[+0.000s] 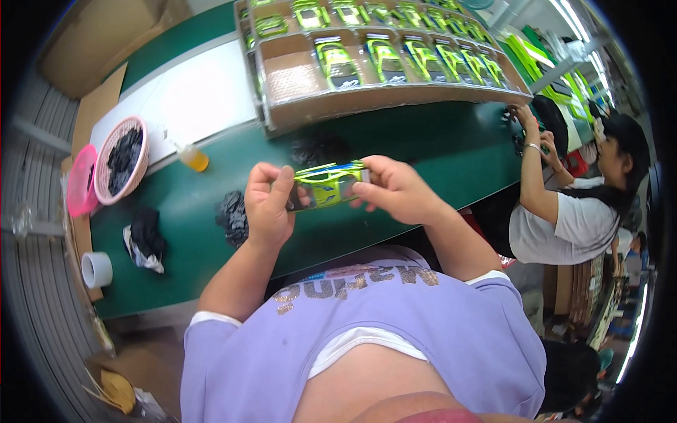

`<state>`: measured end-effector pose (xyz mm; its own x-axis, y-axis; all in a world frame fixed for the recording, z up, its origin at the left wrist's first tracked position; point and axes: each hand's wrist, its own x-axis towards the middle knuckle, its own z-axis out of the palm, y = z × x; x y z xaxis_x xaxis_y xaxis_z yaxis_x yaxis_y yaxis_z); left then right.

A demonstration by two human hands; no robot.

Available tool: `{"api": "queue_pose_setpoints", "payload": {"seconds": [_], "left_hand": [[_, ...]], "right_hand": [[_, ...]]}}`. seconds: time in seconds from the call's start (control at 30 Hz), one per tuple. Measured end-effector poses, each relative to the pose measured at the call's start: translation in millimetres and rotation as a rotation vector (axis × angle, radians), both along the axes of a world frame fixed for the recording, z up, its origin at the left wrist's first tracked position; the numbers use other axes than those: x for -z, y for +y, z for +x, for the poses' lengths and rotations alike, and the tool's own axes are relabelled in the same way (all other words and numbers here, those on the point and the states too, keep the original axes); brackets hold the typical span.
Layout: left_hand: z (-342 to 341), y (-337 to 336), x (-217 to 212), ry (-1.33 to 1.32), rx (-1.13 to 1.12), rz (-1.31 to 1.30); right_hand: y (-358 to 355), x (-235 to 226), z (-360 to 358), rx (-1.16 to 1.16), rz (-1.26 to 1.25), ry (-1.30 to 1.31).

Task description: The person assembles toy car bodies by attaching plastic components by hand, then applies liquid from a bottle onto small plastic parts on the table.

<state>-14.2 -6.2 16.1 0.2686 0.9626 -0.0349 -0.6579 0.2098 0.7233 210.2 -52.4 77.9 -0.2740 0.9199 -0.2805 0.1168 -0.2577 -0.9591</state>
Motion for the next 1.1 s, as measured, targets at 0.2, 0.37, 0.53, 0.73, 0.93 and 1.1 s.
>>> {"api": "queue_pose_setpoints", "payload": {"seconds": [0.2,0.37,0.53,0.73,0.93,1.1], "left_hand": [[3,-4,-6,-0.059,-0.191,0.392],[-1,5,17,0.232,-0.107,0.407],[2,18,17,0.363,-0.096,0.415],[3,13,18,0.405,-0.106,0.307],[6,1,20,0.446,-0.04,0.297],[6,4,24,0.407,-0.016,0.252]], "right_hand": [[-2,-55,-3,0.186,0.491,0.089],[75,-83,-1,0.189,0.972,-0.527],[139,-75,-30,-0.021,1.226,-1.197],[132,-80,-29,-0.024,0.886,-0.589],[137,-95,-13,0.191,0.616,-1.345],[154,-115,-23,-0.023,0.378,-1.28]]}}
